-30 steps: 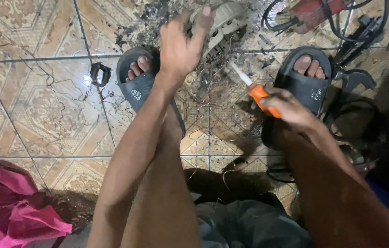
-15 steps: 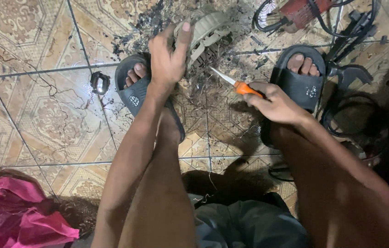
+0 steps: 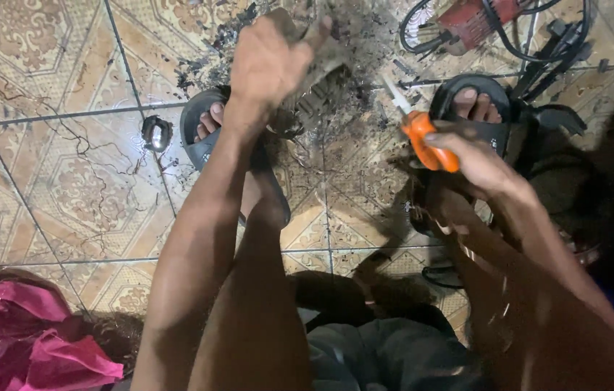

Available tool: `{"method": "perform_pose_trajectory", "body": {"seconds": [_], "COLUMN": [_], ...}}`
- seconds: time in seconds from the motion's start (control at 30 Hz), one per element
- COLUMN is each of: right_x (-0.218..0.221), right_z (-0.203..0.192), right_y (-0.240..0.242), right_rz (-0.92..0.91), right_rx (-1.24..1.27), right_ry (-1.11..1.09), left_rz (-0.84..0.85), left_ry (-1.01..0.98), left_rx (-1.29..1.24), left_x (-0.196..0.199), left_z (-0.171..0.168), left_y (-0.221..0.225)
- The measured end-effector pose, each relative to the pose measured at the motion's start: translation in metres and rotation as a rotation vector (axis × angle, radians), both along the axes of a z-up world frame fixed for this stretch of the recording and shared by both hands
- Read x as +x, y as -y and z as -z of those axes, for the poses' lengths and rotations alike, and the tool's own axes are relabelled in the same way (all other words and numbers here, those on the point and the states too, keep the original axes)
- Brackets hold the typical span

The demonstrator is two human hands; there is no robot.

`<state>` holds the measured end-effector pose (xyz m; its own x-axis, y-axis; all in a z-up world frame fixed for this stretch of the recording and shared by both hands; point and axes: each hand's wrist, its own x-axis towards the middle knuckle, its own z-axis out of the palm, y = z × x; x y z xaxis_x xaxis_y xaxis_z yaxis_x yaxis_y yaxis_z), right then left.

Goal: Extracting copper wire windings from a motor stator using pliers while sitting on the floor.

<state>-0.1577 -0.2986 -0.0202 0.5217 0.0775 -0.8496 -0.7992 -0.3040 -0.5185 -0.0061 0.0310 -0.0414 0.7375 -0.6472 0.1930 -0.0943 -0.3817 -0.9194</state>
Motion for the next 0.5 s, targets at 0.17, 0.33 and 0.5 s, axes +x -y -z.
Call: {"method": "perform_pose_trajectory", "body": {"seconds": [0.17,0.33,0.5], "right_x": [0.013,-0.009,-0.006], "right_z": [-0.006,0.005,-0.062], "right_y": [-0.015,0.032,0.048], "right_rz": [-0.222,-0.016,0.502], "right_rx": [-0.098,-0.044,0.378], "right_ry": [-0.019,0.086,0.182], "left_rz": [0.269,-0.614,-0.694], "left_ry": [-1.013,-1.362,-1.249], "left_rx": [-1.701,-1.649,-2.48], "left_x": [0.0,-0.007,-0.04], "left_z": [0.003,-0.066,-0.068], "left_y": [0.008,-0.001,-0.032]}}
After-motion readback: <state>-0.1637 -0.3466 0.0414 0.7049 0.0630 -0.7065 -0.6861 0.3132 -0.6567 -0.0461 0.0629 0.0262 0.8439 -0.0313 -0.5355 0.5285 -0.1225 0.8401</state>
